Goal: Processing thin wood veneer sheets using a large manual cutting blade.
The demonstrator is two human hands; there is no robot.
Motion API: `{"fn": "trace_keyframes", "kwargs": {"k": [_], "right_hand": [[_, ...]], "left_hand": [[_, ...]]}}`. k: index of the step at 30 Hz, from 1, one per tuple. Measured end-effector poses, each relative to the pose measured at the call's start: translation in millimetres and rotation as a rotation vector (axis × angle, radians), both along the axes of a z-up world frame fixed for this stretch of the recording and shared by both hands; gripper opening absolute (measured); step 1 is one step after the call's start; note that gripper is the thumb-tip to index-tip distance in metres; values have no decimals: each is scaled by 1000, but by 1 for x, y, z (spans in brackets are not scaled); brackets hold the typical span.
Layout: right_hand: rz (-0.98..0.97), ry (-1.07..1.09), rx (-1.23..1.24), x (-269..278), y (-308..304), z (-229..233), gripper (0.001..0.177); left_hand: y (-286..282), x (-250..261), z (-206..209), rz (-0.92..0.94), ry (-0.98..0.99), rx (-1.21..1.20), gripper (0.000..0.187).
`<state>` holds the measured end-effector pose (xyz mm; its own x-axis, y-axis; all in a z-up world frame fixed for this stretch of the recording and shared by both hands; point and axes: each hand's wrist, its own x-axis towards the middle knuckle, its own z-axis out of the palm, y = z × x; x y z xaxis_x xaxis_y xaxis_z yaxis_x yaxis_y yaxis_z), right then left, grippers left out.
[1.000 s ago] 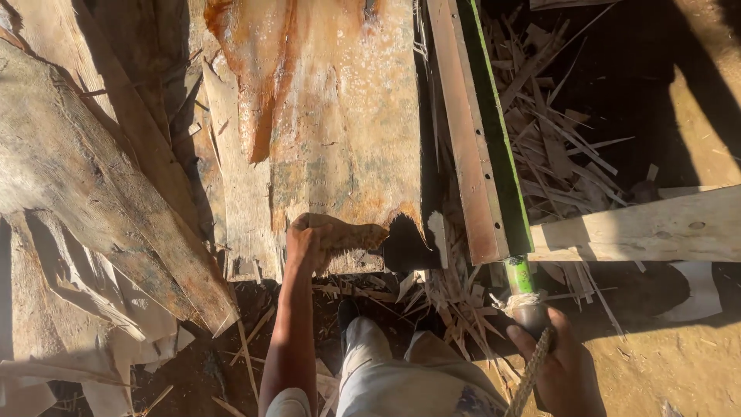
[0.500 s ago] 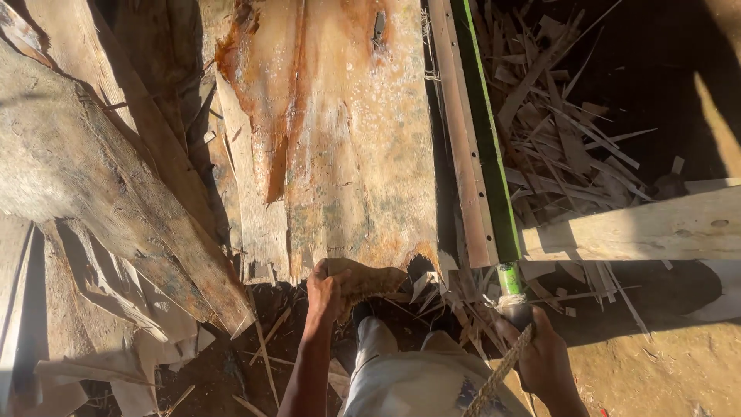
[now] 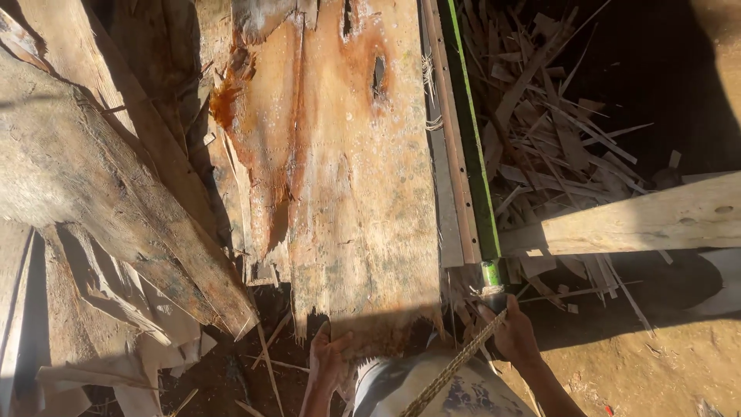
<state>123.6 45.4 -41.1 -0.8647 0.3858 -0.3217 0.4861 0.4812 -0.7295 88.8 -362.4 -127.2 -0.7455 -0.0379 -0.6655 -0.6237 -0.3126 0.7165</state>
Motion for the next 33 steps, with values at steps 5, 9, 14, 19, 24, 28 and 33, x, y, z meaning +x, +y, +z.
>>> {"fn": "trace_keyframes", "kwargs": {"k": [5,9,14,19,24,28,33], "right_hand": [[-156,-225,-12,-16,-6,155,35],[-172,-189,-15,-15,-13,168,31],[-29,-18,83,-5,-12,19,41],[-11,-63,-69,-9,-4,-11,39],[-83,-85,-110,-9,-3,105,37],[-120,-78,-145,-15,-1,175,33],[-121,-50,-100,6,23,149,37]], "left_hand": [[-25,9,28,22,22,5,28],[-49,39,24,28,43,23,31],[-37,45,24,-31,-55,-19,36],[-22,40,36,-27,43,33,36],[13,29,44,18,122,64,32],[30,2,71,108,125,180,23],[-39,-13,57,85,155,185,18]]}}
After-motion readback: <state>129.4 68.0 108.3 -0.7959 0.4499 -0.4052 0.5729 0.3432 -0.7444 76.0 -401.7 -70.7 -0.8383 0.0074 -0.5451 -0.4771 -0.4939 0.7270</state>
